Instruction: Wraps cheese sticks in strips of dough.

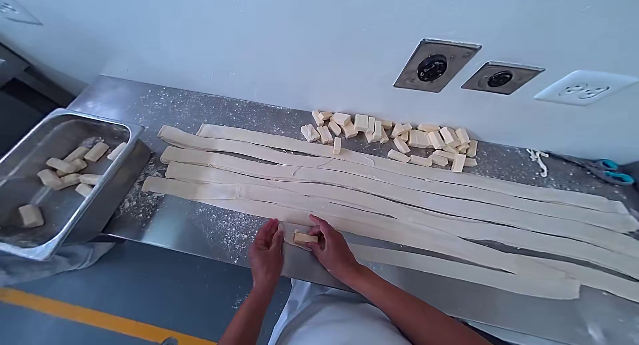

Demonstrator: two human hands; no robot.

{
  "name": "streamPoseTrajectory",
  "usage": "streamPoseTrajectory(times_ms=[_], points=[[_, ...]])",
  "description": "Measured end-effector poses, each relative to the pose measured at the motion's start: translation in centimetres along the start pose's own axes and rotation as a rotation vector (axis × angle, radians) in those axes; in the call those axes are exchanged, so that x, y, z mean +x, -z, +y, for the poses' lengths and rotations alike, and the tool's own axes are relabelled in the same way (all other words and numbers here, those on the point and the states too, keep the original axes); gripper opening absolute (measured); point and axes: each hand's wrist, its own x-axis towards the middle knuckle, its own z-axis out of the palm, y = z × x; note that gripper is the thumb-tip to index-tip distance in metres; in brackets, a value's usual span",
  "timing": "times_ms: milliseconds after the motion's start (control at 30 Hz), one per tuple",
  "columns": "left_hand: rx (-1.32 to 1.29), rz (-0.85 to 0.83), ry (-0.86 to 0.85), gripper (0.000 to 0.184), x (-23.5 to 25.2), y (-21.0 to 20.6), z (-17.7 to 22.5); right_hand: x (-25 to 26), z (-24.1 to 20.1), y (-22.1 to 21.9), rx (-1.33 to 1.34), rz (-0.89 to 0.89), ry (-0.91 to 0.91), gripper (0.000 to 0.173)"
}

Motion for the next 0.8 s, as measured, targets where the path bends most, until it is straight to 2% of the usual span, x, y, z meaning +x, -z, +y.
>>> streamPoseTrajectory(times_ms=[67,133,233,300,367,467,567,633,700,800], points=[[0.343,-0.075,-0.123,0.039,-0.5,1.8,0.1,0.4,-0.4,0.7,0.007,-0.065,-0.056,0.051],[0.626,-0.14,-0.146,0.033,-1.3,2.9,0.9,0.6,-1.0,1.2,-0.007,-0.153,-0.11,0.051],[0.818,-0.209,-0.106,0.038,-1.8,2.1,1.9,1.5,-1.6,2.0,-0.047,-0.266,-0.126,0.049],[0.822,-0.195,-0.126,0.036,-1.4,1.0,1.2,2.2,-2.0,2.5,-0.083,-0.318,-0.104,0.044],[0.806,-0.178,-0.169,0.025,-0.9,0.2,0.3,2.9,-2.6,3.1,-0.135,-0.373,-0.1,0.042],[0.791,-0.188,-0.208,0.019,-0.5,-0.4,0.0,3.9,-3.6,4.3,-0.145,-0.386,-0.128,0.04],[0.77,-0.204,-0.19,0.021,-0.5,-0.2,0.0,4.6,-3.0,4.5,0.089,-0.27,-0.209,0.033],[0.714,-0.156,-0.25,0.018,-0.7,0.1,-0.4,5.2,-3.0,4.6,0.207,-0.277,-0.289,0.027],[0.66,-0.121,-0.296,0.017,-0.8,0.4,-0.8,5.8,-3.6,4.7,0.061,-0.426,-0.28,0.032],[0.59,-0.143,-0.346,0.017,-0.7,0.8,-1.2,6.0,-4.3,3.2,-0.359,-0.658,-0.086,0.041]])
